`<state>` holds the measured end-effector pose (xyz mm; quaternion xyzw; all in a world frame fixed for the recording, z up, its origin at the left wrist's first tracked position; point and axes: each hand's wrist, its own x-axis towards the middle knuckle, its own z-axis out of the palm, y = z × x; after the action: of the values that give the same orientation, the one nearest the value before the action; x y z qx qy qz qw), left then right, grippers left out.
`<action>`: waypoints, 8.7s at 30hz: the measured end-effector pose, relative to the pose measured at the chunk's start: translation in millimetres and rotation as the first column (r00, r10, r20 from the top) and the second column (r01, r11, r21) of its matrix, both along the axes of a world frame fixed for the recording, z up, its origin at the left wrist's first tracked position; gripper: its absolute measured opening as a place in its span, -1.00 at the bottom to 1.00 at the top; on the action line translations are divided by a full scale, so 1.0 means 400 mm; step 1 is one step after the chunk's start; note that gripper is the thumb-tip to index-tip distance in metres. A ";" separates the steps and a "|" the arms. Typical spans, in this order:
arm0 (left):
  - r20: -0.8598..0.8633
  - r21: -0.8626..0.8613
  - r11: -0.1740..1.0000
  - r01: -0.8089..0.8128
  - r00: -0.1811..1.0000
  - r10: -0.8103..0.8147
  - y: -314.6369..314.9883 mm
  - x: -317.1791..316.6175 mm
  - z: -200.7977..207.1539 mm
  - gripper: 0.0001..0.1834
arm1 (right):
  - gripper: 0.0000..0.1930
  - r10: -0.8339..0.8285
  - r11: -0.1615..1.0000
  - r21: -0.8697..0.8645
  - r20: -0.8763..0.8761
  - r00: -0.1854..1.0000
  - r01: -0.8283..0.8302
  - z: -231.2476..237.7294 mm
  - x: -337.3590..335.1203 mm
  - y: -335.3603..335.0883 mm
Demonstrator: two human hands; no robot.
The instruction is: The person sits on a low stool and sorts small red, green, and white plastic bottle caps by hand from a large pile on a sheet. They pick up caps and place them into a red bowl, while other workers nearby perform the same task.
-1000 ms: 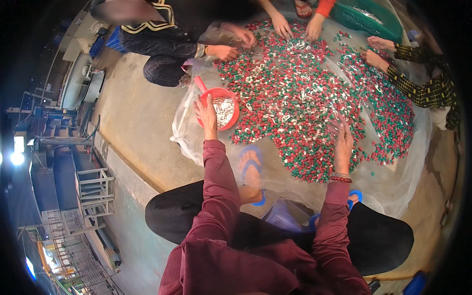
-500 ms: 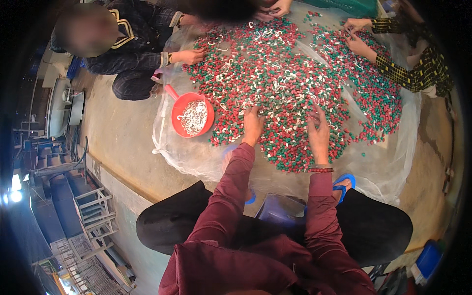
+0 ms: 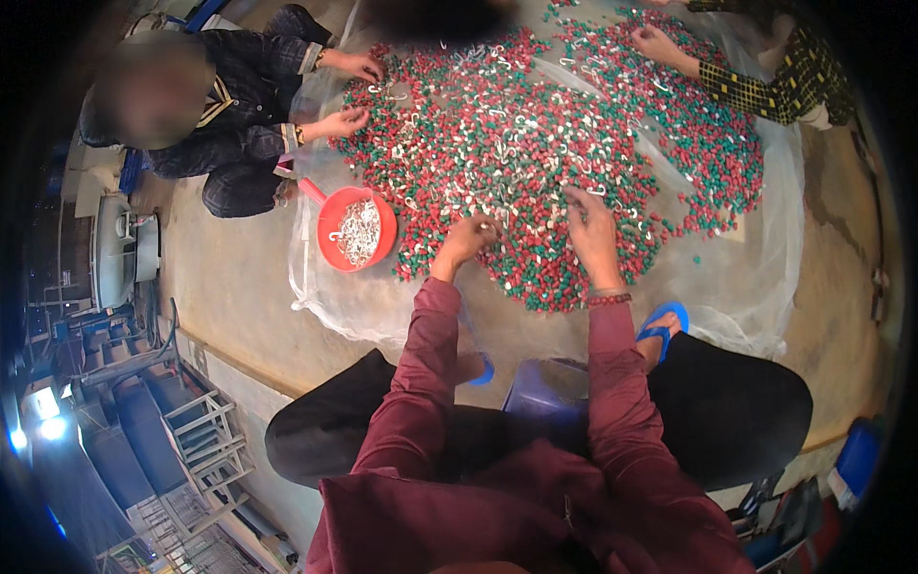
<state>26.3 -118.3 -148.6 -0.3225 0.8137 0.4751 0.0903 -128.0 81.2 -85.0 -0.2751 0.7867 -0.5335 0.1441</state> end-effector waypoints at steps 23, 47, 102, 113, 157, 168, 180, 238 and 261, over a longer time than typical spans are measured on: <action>0.058 0.747 0.474 -0.467 0.755 0.653 -0.008 0.006 0.019 -0.76 | -0.74 0.134 0.981 0.118 0.154 0.979 -0.153 0.051 0.035 0.013; -0.106 0.908 0.339 -0.244 0.651 0.752 -0.014 -0.009 -0.015 -0.84 | -0.74 0.041 0.994 0.077 0.376 0.926 -0.075 -0.051 -0.027 0.081; 0.035 -0.356 0.928 -0.107 0.991 0.127 0.059 -0.079 -0.063 -0.65 | -0.67 0.001 0.807 0.571 -0.257 0.966 0.151 -0.285 -0.137 0.065; -0.099 0.971 0.212 -0.109 0.626 0.774 0.051 -0.042 0.070 -0.62 | -0.44 0.230 0.946 0.163 0.272 0.934 -0.281 -0.154 -0.111 0.027; -0.043 -0.542 0.786 0.298 0.924 -0.380 0.382 -0.322 -0.119 -0.87 | -0.71 -0.292 0.832 -0.248 0.565 0.772 0.496 -0.088 -0.211 0.243; 0.169 -0.439 0.788 0.432 0.901 -0.400 0.426 -0.318 -0.089 -0.87 | -0.75 -0.003 0.699 -0.331 0.885 0.466 0.634 -0.162 -0.220 0.250; -0.101 0.879 0.466 -0.102 0.916 0.389 0.252 -0.164 0.047 -0.80 | -0.63 -0.050 0.835 -0.320 0.766 0.640 0.448 -0.050 -0.167 0.124; -0.038 -0.406 0.888 0.216 0.967 -0.253 0.161 -0.115 -0.009 -0.76 | -0.52 -0.021 0.954 0.299 0.136 0.990 -0.021 -0.182 -0.238 0.225; 0.001 -0.651 0.746 0.140 0.983 -0.184 0.308 -0.094 -0.092 -0.71 | -0.60 -0.113 0.814 0.562 -0.095 0.989 0.147 -0.250 -0.112 0.199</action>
<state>-11.2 4.9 -185.6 -0.2469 0.9549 0.1648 -0.0117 -172.8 160.8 -184.9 -0.1807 0.9304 -0.2759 0.1599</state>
